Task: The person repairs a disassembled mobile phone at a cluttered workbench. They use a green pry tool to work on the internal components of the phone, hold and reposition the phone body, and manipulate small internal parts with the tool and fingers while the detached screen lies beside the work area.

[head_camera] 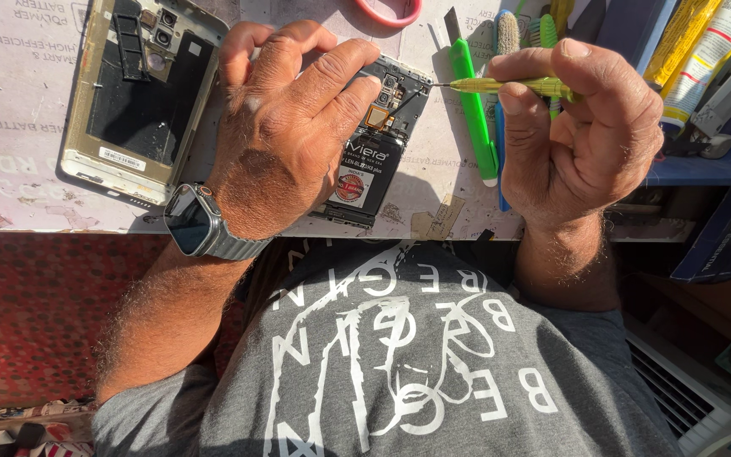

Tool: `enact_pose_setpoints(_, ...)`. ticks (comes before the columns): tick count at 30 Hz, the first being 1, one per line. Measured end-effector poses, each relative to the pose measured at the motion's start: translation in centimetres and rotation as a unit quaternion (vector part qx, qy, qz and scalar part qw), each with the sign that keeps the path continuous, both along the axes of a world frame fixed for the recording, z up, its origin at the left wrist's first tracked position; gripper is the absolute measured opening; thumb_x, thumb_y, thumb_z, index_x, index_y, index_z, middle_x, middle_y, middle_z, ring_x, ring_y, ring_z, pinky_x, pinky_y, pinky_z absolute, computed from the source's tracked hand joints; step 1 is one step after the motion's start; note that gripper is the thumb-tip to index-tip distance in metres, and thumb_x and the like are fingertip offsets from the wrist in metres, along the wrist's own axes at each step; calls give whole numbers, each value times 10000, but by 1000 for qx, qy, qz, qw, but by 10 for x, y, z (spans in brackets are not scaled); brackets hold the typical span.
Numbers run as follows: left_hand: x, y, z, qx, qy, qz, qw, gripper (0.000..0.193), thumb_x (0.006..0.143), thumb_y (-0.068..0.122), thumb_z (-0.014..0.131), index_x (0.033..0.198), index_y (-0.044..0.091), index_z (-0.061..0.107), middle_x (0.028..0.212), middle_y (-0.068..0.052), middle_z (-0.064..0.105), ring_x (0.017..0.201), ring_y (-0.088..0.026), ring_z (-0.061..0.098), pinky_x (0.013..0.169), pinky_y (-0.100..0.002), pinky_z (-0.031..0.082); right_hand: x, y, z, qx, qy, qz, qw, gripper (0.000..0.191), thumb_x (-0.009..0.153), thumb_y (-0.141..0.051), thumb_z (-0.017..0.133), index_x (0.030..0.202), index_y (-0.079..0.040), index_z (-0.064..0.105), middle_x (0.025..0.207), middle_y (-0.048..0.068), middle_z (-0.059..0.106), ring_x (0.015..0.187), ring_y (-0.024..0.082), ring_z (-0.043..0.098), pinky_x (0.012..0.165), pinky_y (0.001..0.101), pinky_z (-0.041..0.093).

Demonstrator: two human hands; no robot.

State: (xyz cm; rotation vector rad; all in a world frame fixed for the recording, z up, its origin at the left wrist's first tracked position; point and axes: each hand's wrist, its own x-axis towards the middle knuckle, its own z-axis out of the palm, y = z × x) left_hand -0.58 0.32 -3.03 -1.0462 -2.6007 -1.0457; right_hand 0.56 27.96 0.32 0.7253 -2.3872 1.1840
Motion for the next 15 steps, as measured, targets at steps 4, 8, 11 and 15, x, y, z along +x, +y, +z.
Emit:
enact_pose_setpoints(4,0,1,-2,2,4,0,1000,209,1008,-23,665,1198,22,739,1390,-88,646,1338,-283,524,1158,-526,289,-1,2,-2,-4,3,6,1000,386,1065,21,696,1384,7,477,1287,112,638,958,311,796,758,343,708)
enact_pose_setpoints(8,0,0,-2,3,2,-4,1000,212,1013,-25,662,1205,21,737,1397,-91,645,1348,-282,522,1162,-522,287,2,2,-3,-4,-5,1,1000,387,1079,34,697,1396,9,477,1321,122,597,979,309,800,777,338,718)
enact_pose_setpoints(11,0,0,-2,5,-1,-5,1000,208,1016,-28,662,1203,19,739,1395,-92,647,1346,-284,523,1162,-524,286,2,4,-3,-10,-8,9,1000,387,1081,46,690,1400,12,474,1321,116,601,983,304,802,783,331,713)
enact_pose_setpoints(15,0,0,-2,7,-1,-6,1000,209,1017,-29,658,1204,20,739,1395,-90,646,1349,-284,522,1163,-526,286,5,3,0,1,-26,4,1000,380,1101,59,690,1409,9,472,1336,118,604,1000,306,800,799,330,709)
